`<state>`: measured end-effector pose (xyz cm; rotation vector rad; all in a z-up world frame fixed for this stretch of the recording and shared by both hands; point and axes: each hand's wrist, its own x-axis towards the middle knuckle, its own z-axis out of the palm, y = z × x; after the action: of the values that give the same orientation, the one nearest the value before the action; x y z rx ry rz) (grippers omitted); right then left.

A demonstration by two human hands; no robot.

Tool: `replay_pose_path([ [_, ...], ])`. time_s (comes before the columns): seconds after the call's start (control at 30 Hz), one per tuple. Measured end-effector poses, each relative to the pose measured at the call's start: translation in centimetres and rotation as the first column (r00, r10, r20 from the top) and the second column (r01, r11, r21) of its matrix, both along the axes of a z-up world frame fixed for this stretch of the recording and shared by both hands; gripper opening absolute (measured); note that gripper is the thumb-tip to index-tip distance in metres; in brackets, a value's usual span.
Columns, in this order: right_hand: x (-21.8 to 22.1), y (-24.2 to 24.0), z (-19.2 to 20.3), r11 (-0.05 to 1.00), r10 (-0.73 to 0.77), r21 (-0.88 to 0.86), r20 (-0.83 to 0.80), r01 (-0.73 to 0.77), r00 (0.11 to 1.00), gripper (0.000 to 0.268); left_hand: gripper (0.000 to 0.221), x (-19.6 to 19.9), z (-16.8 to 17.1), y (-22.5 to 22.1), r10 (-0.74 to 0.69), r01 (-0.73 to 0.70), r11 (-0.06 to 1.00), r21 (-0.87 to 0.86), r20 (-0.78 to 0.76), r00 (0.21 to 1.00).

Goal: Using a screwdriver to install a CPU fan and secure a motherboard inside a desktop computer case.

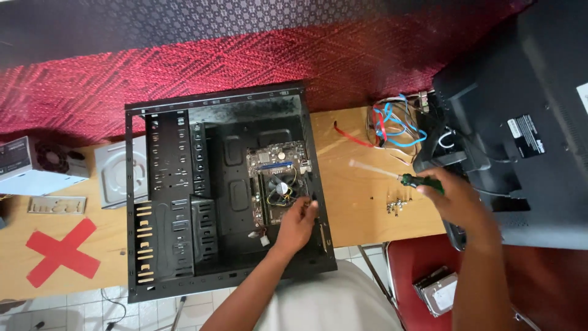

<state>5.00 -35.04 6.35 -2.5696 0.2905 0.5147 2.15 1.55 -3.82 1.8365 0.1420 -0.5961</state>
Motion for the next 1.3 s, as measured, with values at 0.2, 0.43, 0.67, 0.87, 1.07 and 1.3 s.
replay_pose_path([
  [0.2, -2.7, 1.0, -17.3, 0.79, -0.385, 0.534, 0.05, 0.301, 0.922, 0.043, 0.024, -0.7, -0.4, -0.8, 0.082, -0.111, 0.986, 0.122, 0.22, 0.972],
  [0.43, -5.3, 12.0, -16.7, 0.582, -0.526, 0.674, -0.114, 0.454, 0.843, 0.036, 0.024, -0.4, -0.1, -0.3, 0.124, -0.142, 0.988, 0.064, 0.234, 0.964],
  [0.67, -6.0, 13.9, -19.5, 0.763, -0.43, 0.512, -0.052, 0.394, 0.901, 0.043, 0.031, 0.2, 0.5, 0.0, 0.211, -0.23, 0.97, 0.075, 0.208, 0.955],
  [0.87, -6.5, 14.6, -20.7, 0.762, -0.394, 0.55, -0.026, 0.342, 0.919, 0.045, 0.079, 3.7, 6.6, 1.6, -0.212, 0.114, 0.955, 0.274, 0.362, 0.907],
  [1.07, -7.0, 14.5, -21.2, 0.794, -0.329, 0.547, 0.024, 0.264, 0.944, 0.039, 0.09, 4.9, 4.0, 2.7, -0.316, 0.224, 0.936, 0.27, 0.374, 0.872],
  [1.3, -6.8, 13.1, -23.0, 0.662, -0.458, 0.609, -0.132, 0.436, 0.879, 0.044, 0.09, 5.2, 3.4, 2.8, -0.248, 0.22, 0.969, 0.117, 0.367, 0.897],
])
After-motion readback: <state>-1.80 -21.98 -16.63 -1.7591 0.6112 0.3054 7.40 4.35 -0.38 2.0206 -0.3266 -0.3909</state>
